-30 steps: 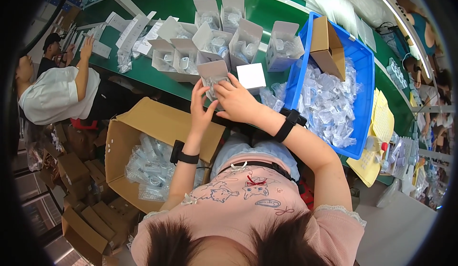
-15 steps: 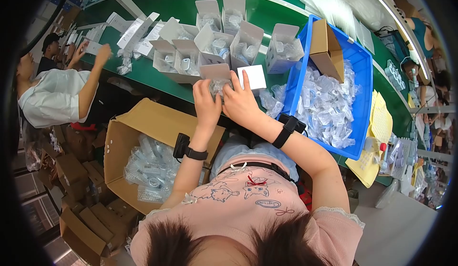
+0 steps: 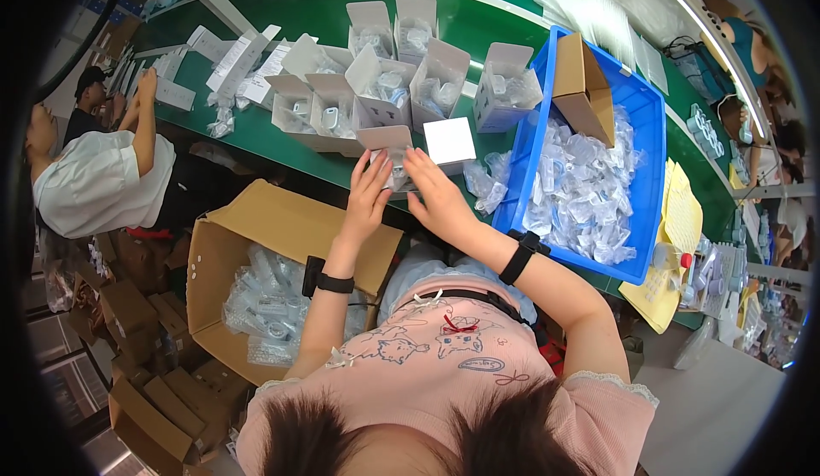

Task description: The person repeatedly packs items by hand, taking a box from the table, retrieving a bubble-wrapped object from a large carton, and sliding it into the box. They then fold the box flaps closed and place the finished package onto the green workbench alongside other completed boxes.

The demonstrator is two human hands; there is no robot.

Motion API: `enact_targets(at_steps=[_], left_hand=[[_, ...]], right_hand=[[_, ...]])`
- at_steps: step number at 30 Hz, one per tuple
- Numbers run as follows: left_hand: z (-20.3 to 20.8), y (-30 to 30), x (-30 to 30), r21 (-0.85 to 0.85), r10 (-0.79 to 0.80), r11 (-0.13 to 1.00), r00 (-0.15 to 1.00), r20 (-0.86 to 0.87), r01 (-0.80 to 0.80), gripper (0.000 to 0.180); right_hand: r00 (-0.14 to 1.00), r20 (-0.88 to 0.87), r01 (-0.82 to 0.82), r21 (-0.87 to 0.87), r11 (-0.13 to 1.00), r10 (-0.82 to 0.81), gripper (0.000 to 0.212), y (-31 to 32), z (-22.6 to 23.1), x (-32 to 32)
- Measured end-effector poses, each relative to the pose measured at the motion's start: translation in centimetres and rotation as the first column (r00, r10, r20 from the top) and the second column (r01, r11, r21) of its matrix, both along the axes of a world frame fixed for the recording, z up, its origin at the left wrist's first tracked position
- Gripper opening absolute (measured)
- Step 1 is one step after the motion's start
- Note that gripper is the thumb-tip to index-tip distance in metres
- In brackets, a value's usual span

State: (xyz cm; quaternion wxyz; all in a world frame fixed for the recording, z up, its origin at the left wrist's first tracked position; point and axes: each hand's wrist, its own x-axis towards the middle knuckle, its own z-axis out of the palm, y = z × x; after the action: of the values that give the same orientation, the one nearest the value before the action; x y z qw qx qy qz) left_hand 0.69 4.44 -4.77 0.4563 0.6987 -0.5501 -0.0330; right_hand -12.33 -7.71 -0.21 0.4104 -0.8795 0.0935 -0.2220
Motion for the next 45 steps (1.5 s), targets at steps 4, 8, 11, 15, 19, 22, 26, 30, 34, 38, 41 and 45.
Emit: enact_targets(at_steps=[4, 8, 11, 15, 19, 22, 26, 30, 34, 38, 41, 45], left_hand=[[-0.3, -0.3, 0.4, 0.013, -0.003, 1.000, 0.998, 0.068, 0.002, 0.052], [0.3, -1.2, 0.2, -0.056, 0.082, 0.993, 0.952, -0.295, -0.103, 0.071], [2.4, -2.3, 0.0, -0.091, 0.124, 0.980, 0.896, -0.427, -0.179, 0.081], [3.3, -2.4, 0.4, -0.109, 0.144, 0.976, 0.935, -0.325, -0.189, 0.079], [1.7, -1.3, 1.1, -0.135, 0.070, 0.985, 0.970, -0.232, -0.104, 0.064], [1.2, -0.8, 1.0, -0.249, -0.028, 0.968, 0.999, -0.039, 0.017, 0.053], [1.8, 0.1, 0.6, -0.270, -0.127, 0.959, 0.983, -0.136, 0.087, 0.036], [2.4, 0.1, 0.8, -0.107, -0.067, 0.992, 0.996, -0.057, 0.060, 0.028], [2.8, -0.6, 1.2, -0.017, -0.036, 0.999, 0.999, 0.022, 0.036, 0.035], [2.9, -0.8, 2.5, -0.018, -0.050, 0.999, 0.996, 0.072, 0.051, 0.046], [3.7, 0.7, 2.6, -0.085, 0.024, 0.996, 0.999, 0.029, -0.021, 0.040], [1.8, -0.3, 1.2, -0.179, 0.062, 0.982, 0.998, -0.025, -0.066, 0.031]], right_hand=[[0.989, -0.147, -0.060, -0.234, 0.970, 0.026, 0.057, 0.9, -0.2, 1.2], [0.986, -0.167, -0.064, -0.408, 0.911, -0.006, 0.059, 1.1, -1.1, 1.4], [0.987, -0.158, -0.081, -0.438, 0.895, 0.012, 0.059, 0.8, -1.3, 1.5], [0.995, -0.102, -0.003, 0.078, 0.997, 0.011, 0.059, 0.4, -0.7, 1.7], [0.986, -0.070, 0.166, 0.498, 0.851, -0.151, 0.053, -1.2, 1.4, 1.1], [0.997, -0.008, 0.081, 0.094, 0.992, -0.080, 0.048, -1.9, 3.2, 1.0], [0.995, -0.071, -0.083, -0.198, 0.977, 0.070, 0.042, -2.4, 1.8, 1.4], [0.984, -0.127, -0.156, -0.273, 0.949, 0.126, 0.045, -2.7, 1.1, 1.3], [0.982, -0.140, -0.169, -0.317, 0.933, 0.130, 0.048, -3.1, 0.8, 1.8], [0.980, -0.122, -0.189, -0.323, 0.927, 0.157, 0.050, -3.5, 1.4, 2.9], [0.969, -0.056, -0.245, -0.167, 0.955, 0.239, 0.056, -2.9, 1.9, 3.4], [0.999, 0.028, -0.026, -0.346, 0.938, 0.038, 0.047, -0.9, 1.6, 1.4]])
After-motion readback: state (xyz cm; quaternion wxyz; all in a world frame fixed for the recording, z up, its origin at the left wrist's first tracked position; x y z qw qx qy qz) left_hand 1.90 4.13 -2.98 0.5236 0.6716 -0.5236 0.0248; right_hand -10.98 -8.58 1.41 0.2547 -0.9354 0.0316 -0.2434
